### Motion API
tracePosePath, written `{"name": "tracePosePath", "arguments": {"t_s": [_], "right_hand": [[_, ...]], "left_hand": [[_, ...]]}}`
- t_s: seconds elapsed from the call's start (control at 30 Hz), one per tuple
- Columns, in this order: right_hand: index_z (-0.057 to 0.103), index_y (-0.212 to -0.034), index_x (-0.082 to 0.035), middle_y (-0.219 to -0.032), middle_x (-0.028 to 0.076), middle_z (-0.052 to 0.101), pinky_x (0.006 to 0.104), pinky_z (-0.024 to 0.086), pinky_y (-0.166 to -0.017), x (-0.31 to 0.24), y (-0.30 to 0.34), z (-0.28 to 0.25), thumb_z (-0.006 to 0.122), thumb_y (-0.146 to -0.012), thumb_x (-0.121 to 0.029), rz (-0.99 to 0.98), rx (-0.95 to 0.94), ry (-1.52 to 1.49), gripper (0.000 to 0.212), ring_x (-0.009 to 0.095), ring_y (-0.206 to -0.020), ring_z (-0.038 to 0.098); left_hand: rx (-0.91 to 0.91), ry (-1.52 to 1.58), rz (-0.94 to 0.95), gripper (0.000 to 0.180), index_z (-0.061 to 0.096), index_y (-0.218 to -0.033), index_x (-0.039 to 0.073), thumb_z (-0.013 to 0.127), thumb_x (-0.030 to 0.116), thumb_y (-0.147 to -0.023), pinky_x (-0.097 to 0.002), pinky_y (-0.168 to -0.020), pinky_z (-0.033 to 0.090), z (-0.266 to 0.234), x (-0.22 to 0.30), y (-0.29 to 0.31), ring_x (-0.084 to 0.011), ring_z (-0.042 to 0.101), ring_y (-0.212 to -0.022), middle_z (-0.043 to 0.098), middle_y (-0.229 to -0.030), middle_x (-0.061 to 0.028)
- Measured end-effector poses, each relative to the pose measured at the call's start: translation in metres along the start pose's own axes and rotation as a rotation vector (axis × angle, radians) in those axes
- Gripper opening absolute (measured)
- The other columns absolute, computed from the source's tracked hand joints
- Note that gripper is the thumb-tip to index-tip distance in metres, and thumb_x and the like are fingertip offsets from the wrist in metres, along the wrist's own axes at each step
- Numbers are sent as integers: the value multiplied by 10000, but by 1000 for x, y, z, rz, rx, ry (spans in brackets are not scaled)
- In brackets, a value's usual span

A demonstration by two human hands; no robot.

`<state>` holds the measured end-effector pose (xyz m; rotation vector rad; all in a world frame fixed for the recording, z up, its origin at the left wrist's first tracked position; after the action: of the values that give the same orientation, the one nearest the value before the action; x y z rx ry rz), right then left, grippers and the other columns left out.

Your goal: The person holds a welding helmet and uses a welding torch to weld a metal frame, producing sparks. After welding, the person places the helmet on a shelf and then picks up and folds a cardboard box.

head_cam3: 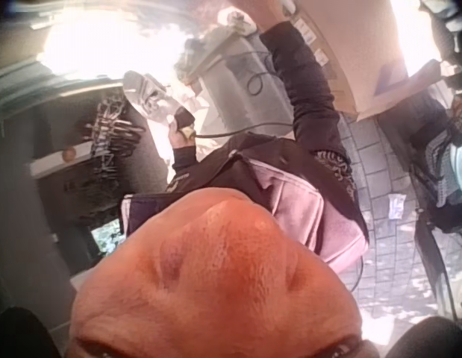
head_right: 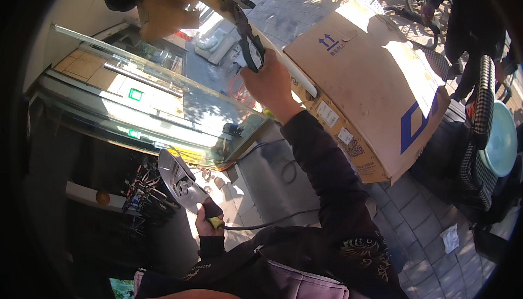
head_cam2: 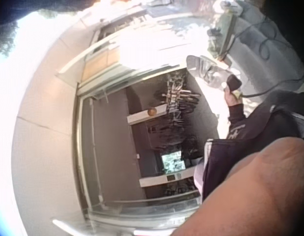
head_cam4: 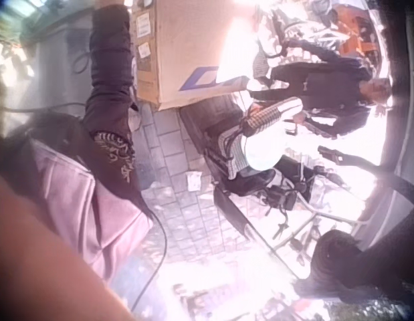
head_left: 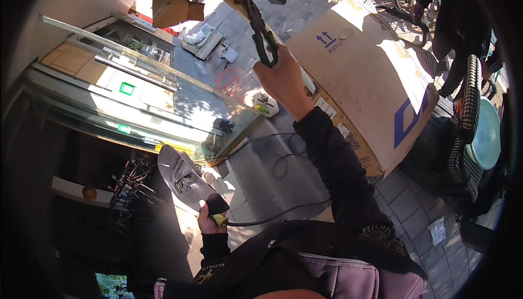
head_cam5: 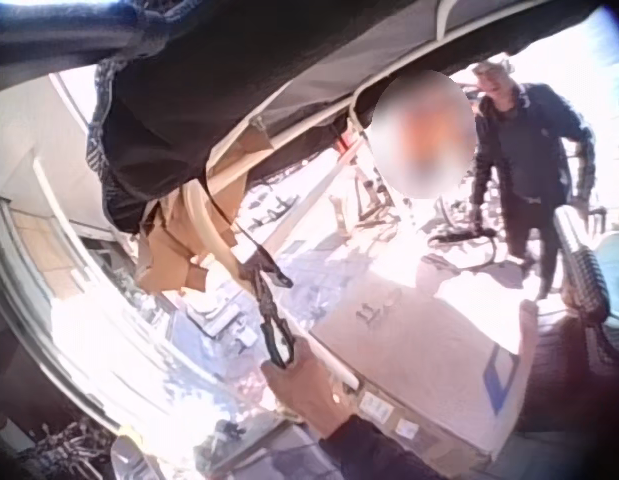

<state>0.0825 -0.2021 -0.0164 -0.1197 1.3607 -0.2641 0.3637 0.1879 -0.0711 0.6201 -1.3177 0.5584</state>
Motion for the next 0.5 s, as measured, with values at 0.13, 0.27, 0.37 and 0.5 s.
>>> {"name": "tracePosePath", "arguments": {"t_s": [0.13, 0.27, 0.37, 0.5], "right_hand": [[566, -1231, 39, -925, 258, 724, 480, 562, -800, -8, 4, -1, 732, -875, -280, 46, 41, -102, 506, 411, -857, 744], [598, -1160, 61, -863, 228, 702, 465, 549, -753, -9, 1, -4, 737, -862, -264, 33, 54, -103, 463, 374, -819, 706], [616, -1098, 83, -779, 153, 647, 407, 522, -648, 5, -8, 6, 723, -861, -212, -57, 98, -33, 394, 227, -683, 641], [598, -1048, 61, -772, 141, 645, 403, 532, -665, -3, -6, 3, 726, -859, -213, -17, 108, -126, 356, 220, -652, 629]], "left_hand": [[-3, 37, -12, 612, 714, -1240, -36, 574, 540, -1087, -335, -533, 539, 9, 2, 3, -229, 677, -657, 743, -873, -129], [-35, 61, 13, 588, 715, -1232, -35, 559, 516, -1101, -335, -517, 535, 1, 2, 5, -227, 681, -647, 750, -878, -128], [4, 51, 7, 561, 715, -1211, -40, 566, 490, -1101, -337, -509, 531, 4, 3, 2, -239, 678, -637, 753, -870, -137], [-25, 27, 19, 469, 701, -1212, -17, 580, 421, -1093, -356, -555, 534, 1, 0, 2, -247, 665, -683, 721, -898, -116]]}}
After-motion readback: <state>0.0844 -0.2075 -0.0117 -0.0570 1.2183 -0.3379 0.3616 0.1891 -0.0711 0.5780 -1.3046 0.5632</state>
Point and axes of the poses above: each hand's wrist, its own y-axis away from the middle knuckle, its own z-axis out of the palm, x = y × z, the point moved 1 cm from there along -y, towards the middle knuckle
